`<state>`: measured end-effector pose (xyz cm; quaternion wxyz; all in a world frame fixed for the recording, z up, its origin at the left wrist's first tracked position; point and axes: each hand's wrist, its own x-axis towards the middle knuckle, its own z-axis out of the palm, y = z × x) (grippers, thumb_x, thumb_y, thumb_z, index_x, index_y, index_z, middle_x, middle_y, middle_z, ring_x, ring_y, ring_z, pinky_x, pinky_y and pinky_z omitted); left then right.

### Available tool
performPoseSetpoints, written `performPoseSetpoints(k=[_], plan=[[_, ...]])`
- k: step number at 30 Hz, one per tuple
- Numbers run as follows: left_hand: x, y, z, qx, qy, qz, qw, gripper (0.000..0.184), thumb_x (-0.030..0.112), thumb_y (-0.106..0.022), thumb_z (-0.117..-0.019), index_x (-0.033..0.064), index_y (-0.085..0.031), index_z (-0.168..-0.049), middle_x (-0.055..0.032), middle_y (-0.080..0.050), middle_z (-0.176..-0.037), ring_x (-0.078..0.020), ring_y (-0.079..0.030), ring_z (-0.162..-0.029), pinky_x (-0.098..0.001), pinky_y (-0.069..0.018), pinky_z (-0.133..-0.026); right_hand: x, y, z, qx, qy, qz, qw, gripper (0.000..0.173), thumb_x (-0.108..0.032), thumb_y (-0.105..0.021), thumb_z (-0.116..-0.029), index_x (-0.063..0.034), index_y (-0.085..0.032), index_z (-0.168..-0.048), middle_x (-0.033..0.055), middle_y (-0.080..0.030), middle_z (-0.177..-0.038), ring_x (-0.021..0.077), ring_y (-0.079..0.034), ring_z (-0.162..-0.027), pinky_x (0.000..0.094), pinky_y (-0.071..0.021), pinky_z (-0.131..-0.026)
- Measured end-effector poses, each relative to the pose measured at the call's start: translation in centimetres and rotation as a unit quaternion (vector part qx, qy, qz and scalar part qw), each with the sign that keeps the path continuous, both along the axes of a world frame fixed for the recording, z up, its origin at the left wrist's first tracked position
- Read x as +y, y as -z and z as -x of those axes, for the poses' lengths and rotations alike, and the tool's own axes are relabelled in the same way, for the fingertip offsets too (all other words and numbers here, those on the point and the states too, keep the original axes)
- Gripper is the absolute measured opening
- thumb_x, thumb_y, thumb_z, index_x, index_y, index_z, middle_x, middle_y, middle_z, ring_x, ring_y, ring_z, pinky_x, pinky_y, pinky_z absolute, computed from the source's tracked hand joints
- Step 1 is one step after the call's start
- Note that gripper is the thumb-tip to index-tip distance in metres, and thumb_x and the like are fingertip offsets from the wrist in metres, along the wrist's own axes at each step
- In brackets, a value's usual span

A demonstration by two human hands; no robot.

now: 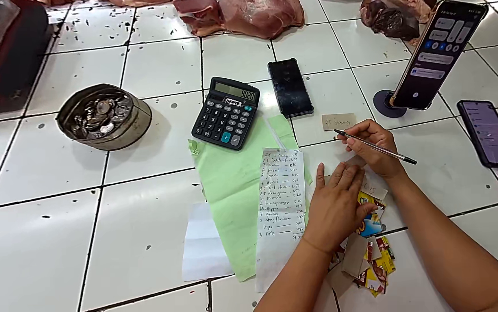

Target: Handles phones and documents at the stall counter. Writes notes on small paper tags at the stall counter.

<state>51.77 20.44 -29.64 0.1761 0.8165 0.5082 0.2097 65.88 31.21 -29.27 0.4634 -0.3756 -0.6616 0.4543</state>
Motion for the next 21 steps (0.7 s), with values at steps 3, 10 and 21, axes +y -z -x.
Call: performPoseSetpoints(k=[3,10,21], plan=[[0.0,0.1,-0.2,0.006,-0.014,0.000,1.000,0.065,0.056,-0.052,-0.0994,0.0131,-0.056,-0.148,-0.0074,-0.051,-0.156,-0.0301,-0.047,-0.145,-0.0647,-0.0244,-0.120,0.1,0.2,-0.2,0.013,0.020,-0.003,1.000,0.013,-0.004,-0.063,-0.0893,-0.0136,-0.061,-0.098,-0.0061,-0.072,-0.093,0.0000,-0.067,-0.074,0.0154,-0.0557,-0.066],[-0.2,0.1,-0.6,0.022,-0.072,-0.004,0.997,0.062,0.061,-0.054,-0.0954,0.0233,-0.061,-0.145,-0.0170,-0.052,-0.153,-0.0404,-0.047,-0.143,-0.0636,-0.0266,-0.119,-0.2,0.1,0.3,0.034,0.052,-0.005,0.998,0.026,0.002,-0.046,-0.0761,-0.0193,-0.045,-0.062,-0.0109,-0.048,-0.056,-0.0028,-0.043,-0.048,0.0134,-0.0353,-0.047],[-0.2,0.2,-0.6,0.025,-0.086,-0.017,0.996,0.062,0.064,-0.051,-0.0949,0.0258,-0.063,-0.142,-0.0134,-0.057,-0.149,-0.0389,-0.050,-0.140,-0.0661,-0.0277,-0.117,-1.1,0.2,0.0,-0.055,0.060,0.011,0.997,0.024,0.000,-0.048,-0.0773,-0.0176,-0.042,-0.062,-0.0104,-0.042,-0.054,-0.0036,-0.037,-0.046,0.0136,-0.0296,-0.045]])
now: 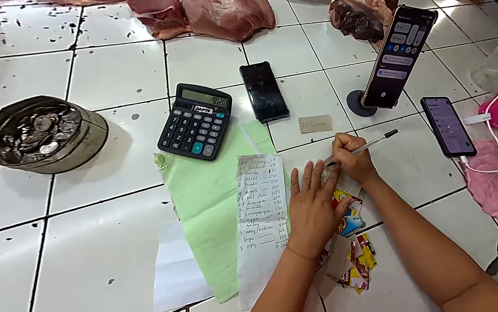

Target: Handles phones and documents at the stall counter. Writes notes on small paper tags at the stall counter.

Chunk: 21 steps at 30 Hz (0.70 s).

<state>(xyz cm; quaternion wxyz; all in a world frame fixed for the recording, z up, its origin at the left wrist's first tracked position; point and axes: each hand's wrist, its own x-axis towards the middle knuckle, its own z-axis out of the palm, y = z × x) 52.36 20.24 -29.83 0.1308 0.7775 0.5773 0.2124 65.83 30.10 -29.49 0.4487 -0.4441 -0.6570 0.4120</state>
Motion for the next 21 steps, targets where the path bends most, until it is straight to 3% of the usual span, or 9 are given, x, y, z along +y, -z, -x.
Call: performPoseSetpoints(k=[21], plan=[[0.04,0.16,0.04,0.003,0.004,-0.005,1.000,0.063,0.065,-0.049,-0.0953,0.0257,-0.063,-0.142,-0.0142,-0.057,-0.148,-0.0397,-0.050,-0.140,-0.0682,-0.0262,-0.116,0.20,-0.25,-0.19,-0.006,0.010,-0.004,1.000,0.026,0.002,-0.045,-0.0774,-0.0175,-0.040,-0.061,-0.0102,-0.039,-0.052,-0.0031,-0.035,-0.044,0.0142,-0.0284,-0.044]])
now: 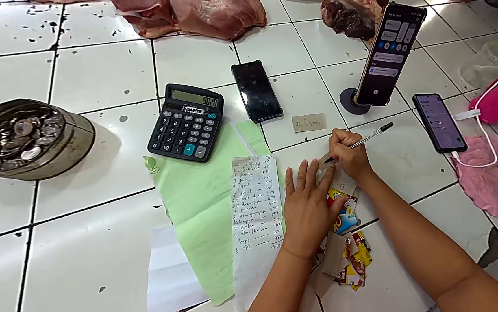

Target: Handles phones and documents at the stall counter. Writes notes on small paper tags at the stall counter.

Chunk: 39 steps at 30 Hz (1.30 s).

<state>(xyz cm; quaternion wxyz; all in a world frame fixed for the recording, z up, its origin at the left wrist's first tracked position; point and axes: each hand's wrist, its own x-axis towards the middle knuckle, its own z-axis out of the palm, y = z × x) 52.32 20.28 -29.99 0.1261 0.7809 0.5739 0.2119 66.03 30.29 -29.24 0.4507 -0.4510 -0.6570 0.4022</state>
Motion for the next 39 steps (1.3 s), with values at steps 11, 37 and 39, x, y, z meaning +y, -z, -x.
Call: performPoseSetpoints(k=[11,37,39], plan=[[0.0,0.3,-0.2,0.010,-0.032,-0.012,0.999,0.067,0.066,-0.044,-0.0970,0.0230,-0.060,-0.145,-0.0150,-0.048,-0.156,-0.0392,-0.047,-0.143,-0.0632,-0.0273,-0.118,1.3,0.4,-1.5,0.025,-0.025,-0.015,0.999,0.023,0.001,-0.046,-0.0795,-0.0162,-0.045,-0.064,-0.0086,-0.046,-0.055,-0.0021,-0.041,-0.046,0.0135,-0.0330,-0.046],[0.1,-0.2,0.0,0.011,-0.027,0.012,1.000,0.065,0.064,-0.045,-0.0976,0.0234,-0.060,-0.146,-0.0107,-0.055,-0.151,-0.0395,-0.049,-0.141,-0.0632,-0.0275,-0.118,1.5,0.5,-1.6,0.017,0.015,-0.020,1.000,0.024,0.002,-0.047,-0.0784,-0.0167,-0.046,-0.063,-0.0095,-0.048,-0.054,-0.0034,-0.040,-0.045,0.0130,-0.0326,-0.044],[0.1,-0.3,0.0,0.010,-0.026,0.015,1.000,0.065,0.064,-0.045,-0.0975,0.0235,-0.060,-0.146,-0.0106,-0.055,-0.152,-0.0394,-0.048,-0.142,-0.0636,-0.0270,-0.118,1.5,0.3,-1.5,-0.004,0.009,-0.014,1.000,0.024,0.002,-0.048,-0.0789,-0.0163,-0.046,-0.064,-0.0100,-0.046,-0.052,-0.0038,-0.040,-0.044,0.0129,-0.0323,-0.043]])
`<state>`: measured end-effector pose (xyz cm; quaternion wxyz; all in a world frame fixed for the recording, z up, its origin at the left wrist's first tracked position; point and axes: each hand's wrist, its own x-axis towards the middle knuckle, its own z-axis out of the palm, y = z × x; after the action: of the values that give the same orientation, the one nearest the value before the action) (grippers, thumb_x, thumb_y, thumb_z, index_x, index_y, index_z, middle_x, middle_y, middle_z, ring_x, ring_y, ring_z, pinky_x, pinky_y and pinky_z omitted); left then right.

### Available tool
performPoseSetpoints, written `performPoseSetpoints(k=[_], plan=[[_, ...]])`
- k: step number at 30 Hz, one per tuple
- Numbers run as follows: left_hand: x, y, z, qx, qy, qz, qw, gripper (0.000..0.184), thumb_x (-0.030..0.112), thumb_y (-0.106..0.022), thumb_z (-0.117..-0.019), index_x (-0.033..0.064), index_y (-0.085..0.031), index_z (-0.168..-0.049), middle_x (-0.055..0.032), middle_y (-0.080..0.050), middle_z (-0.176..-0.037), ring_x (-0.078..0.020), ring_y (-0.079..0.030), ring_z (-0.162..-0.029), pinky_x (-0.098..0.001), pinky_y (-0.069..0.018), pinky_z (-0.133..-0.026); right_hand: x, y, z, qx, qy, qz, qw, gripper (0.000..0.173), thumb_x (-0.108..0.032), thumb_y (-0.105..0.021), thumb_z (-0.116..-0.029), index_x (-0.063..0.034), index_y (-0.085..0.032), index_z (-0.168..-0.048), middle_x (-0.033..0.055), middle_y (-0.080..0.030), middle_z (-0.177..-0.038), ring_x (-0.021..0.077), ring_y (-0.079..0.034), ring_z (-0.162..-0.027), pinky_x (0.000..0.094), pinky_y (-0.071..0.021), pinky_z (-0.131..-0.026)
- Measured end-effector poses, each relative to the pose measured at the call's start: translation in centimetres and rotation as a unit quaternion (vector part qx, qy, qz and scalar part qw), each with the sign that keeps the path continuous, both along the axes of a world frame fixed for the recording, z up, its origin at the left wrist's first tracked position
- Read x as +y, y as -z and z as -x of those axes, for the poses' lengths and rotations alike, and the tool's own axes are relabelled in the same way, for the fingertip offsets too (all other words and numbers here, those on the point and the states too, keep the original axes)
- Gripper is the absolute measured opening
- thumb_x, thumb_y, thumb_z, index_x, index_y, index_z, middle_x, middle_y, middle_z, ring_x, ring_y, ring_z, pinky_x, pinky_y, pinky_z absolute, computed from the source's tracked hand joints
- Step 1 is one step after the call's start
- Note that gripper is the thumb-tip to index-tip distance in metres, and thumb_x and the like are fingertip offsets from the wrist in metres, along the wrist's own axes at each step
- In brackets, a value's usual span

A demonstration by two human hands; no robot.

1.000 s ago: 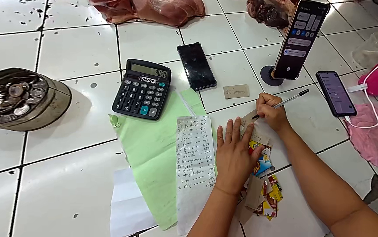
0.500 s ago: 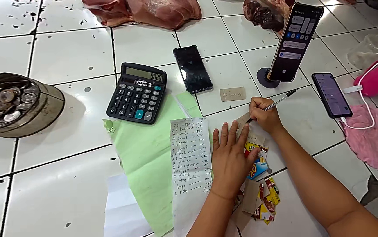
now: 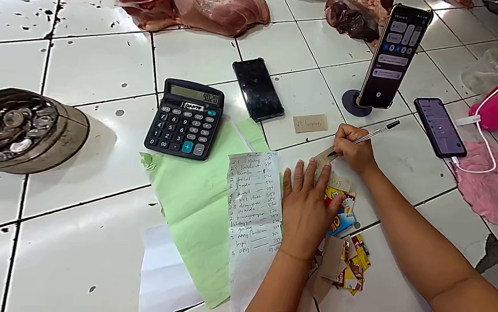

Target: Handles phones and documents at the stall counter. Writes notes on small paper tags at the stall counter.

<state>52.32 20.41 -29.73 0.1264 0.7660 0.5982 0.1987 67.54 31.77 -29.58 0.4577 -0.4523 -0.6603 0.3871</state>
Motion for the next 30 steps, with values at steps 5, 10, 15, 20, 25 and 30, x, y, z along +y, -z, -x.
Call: performPoseSetpoints(k=[5,10,15,20,25,30], plan=[[0.00,0.23,0.02,-0.001,-0.002,-0.011,1.000,0.064,0.064,-0.046,-0.0975,0.0240,-0.061,-0.145,-0.0098,-0.056,-0.150,-0.0385,-0.050,-0.140,-0.0625,-0.0289,-0.118,0.00,-0.27,0.09,-0.010,0.009,0.008,1.000,0.024,0.002,-0.048,-0.0779,-0.0162,-0.045,-0.063,-0.0098,-0.044,-0.051,-0.0037,-0.038,-0.043,0.0133,-0.0296,-0.043],[0.05,0.12,0.05,0.004,-0.002,-0.011,1.000,0.064,0.063,-0.045,-0.0975,0.0240,-0.060,-0.145,-0.0097,-0.055,-0.152,-0.0381,-0.050,-0.141,-0.0621,-0.0290,-0.118,0.01,-0.36,0.29,-0.021,0.028,0.003,0.999,0.024,0.003,-0.048,-0.0799,-0.0154,-0.046,-0.064,-0.0094,-0.045,-0.051,-0.0032,-0.039,-0.043,0.0132,-0.0317,-0.044],[0.03,0.18,0.06,-0.001,-0.002,-0.018,1.000,0.063,0.063,-0.045,-0.0979,0.0232,-0.061,-0.145,-0.0100,-0.056,-0.151,-0.0385,-0.051,-0.140,-0.0627,-0.0294,-0.118,0.22,-0.11,-0.51,0.000,0.029,-0.001,1.000,0.023,0.002,-0.048,-0.0797,-0.0160,-0.047,-0.065,-0.0093,-0.048,-0.053,-0.0032,-0.041,-0.045,0.0131,-0.0331,-0.044],[0.03,0.33,0.00,-0.001,-0.002,-0.019,1.000,0.064,0.064,-0.045,-0.0976,0.0230,-0.061,-0.145,-0.0101,-0.056,-0.151,-0.0391,-0.051,-0.140,-0.0630,-0.0298,-0.117,0.21,-0.11,-0.54,-0.016,0.019,-0.001,1.000,0.024,0.003,-0.048,-0.0790,-0.0155,-0.046,-0.064,-0.0093,-0.046,-0.051,-0.0035,-0.040,-0.043,0.0131,-0.0312,-0.043],[-0.02,0.18,0.04,0.005,-0.002,-0.011,1.000,0.064,0.064,-0.044,-0.0984,0.0239,-0.059,-0.146,-0.0096,-0.055,-0.152,-0.0383,-0.050,-0.141,-0.0624,-0.0284,-0.118,0.31,-0.28,-0.43,-0.016,0.023,0.009,1.000,0.024,0.002,-0.048,-0.0812,-0.0155,-0.046,-0.065,-0.0091,-0.047,-0.051,-0.0032,-0.041,-0.044,0.0133,-0.0328,-0.044],[-0.02,0.26,0.01,0.006,-0.002,-0.014,1.000,0.065,0.064,-0.043,-0.0983,0.0238,-0.060,-0.146,-0.0091,-0.055,-0.152,-0.0381,-0.050,-0.141,-0.0623,-0.0285,-0.118,0.29,-0.29,-0.42,-0.012,0.042,0.010,0.999,0.025,0.002,-0.048,-0.0787,-0.0164,-0.045,-0.062,-0.0083,-0.046,-0.050,-0.0021,-0.039,-0.042,0.0144,-0.0301,-0.043]])
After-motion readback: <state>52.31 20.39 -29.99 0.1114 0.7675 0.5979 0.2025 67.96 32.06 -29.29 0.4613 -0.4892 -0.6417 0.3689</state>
